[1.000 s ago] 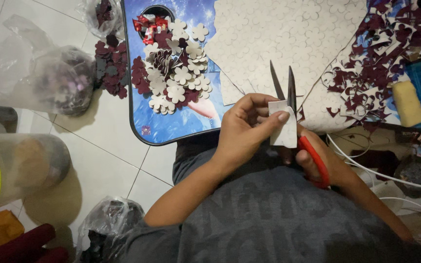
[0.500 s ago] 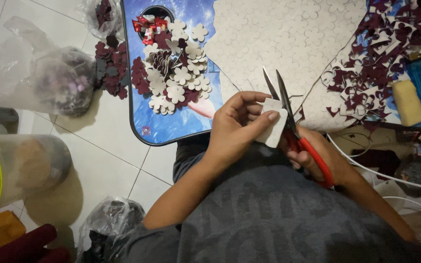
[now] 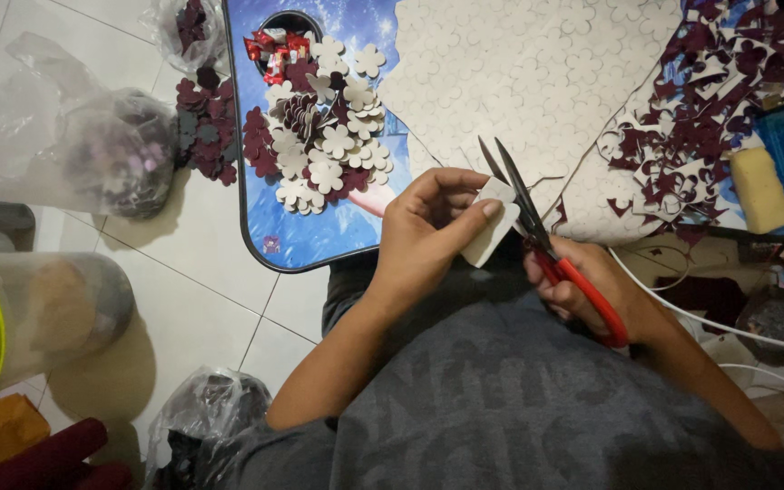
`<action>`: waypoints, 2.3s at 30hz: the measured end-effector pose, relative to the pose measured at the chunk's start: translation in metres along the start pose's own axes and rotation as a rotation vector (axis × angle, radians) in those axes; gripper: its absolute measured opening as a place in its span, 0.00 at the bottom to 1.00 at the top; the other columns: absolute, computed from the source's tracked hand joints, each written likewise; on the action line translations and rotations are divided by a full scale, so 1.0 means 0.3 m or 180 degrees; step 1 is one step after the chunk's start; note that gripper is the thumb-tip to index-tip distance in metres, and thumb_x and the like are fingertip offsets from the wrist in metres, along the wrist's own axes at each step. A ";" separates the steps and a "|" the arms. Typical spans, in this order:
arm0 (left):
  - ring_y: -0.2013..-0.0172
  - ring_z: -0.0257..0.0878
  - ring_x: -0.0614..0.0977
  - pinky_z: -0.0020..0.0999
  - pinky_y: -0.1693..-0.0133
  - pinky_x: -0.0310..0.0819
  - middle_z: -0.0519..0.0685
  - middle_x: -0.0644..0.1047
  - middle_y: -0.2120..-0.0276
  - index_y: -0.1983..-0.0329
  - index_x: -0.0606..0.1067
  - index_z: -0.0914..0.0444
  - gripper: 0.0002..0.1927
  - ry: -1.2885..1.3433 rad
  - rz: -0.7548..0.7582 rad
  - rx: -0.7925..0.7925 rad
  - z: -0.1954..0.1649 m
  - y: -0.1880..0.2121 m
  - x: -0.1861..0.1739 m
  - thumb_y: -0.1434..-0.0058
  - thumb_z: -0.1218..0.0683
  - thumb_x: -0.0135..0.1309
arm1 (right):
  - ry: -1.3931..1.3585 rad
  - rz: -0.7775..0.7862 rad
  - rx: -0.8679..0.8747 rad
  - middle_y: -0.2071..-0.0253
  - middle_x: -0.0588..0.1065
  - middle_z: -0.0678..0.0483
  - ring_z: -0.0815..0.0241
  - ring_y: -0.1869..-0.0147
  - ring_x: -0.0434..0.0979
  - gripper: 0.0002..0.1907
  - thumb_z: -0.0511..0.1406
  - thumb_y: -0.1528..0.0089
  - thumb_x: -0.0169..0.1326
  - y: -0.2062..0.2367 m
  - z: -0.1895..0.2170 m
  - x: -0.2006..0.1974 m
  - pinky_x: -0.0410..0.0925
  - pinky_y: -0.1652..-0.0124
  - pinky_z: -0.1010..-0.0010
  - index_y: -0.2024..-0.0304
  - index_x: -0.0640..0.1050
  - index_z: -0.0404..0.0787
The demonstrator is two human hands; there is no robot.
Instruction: The person sits on the floor with a white felt sheet patterned with flower outlines on their lap and cuts out flower shapes with red-handled scissors. They rotate and reposition the sheet between cuts, trim out individual flowers, and add the cut pieces to piles of finished white and maroon flowers on the small table.
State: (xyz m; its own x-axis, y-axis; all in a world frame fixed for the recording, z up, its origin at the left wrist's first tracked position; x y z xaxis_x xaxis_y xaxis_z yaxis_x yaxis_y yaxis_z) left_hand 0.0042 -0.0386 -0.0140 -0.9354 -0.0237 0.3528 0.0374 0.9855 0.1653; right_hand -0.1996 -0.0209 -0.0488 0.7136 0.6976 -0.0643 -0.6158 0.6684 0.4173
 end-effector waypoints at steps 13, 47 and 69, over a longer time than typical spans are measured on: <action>0.57 0.32 0.82 0.25 0.54 0.79 0.49 0.82 0.56 0.46 0.78 0.70 0.13 -0.0127 -0.0115 0.0170 0.009 -0.011 -0.033 0.31 0.58 0.59 | -0.0183 0.0062 0.0094 0.81 0.66 0.62 0.70 0.81 0.64 0.35 0.66 0.46 0.53 0.010 -0.025 -0.006 0.59 0.82 0.77 0.66 0.71 0.42; 0.62 0.32 0.84 0.23 0.59 0.79 0.49 0.81 0.65 0.33 0.68 0.69 0.33 -0.0416 -0.0102 -0.0008 -0.051 0.010 0.035 0.41 0.62 0.65 | 0.0255 0.0027 -0.0150 0.71 0.68 0.57 0.68 0.71 0.69 0.47 0.73 0.47 0.42 -0.004 0.023 0.026 0.69 0.72 0.75 0.56 0.70 0.39; 0.56 0.45 0.84 0.40 0.54 0.86 0.62 0.76 0.49 0.19 0.36 0.59 0.57 0.0328 -0.0520 0.0467 -0.062 -0.004 -0.012 0.42 0.67 0.59 | -0.0188 -0.0018 0.0045 0.76 0.67 0.59 0.68 0.77 0.66 0.39 0.68 0.47 0.52 0.000 -0.009 0.022 0.63 0.77 0.76 0.62 0.72 0.40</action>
State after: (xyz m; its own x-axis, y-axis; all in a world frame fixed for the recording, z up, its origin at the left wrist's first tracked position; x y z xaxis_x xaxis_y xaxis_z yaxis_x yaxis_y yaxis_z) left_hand 0.0141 -0.0429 0.0015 -0.8837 -0.1945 0.4257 -0.1700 0.9808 0.0952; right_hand -0.1960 -0.0156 -0.0517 0.7359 0.6770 -0.0131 -0.6071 0.6683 0.4298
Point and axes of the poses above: each hand's wrist, its own y-axis away from the middle knuckle, its own x-axis out of the palm, z = x × y, the point moved 6 cm from there along -y, towards the middle knuckle
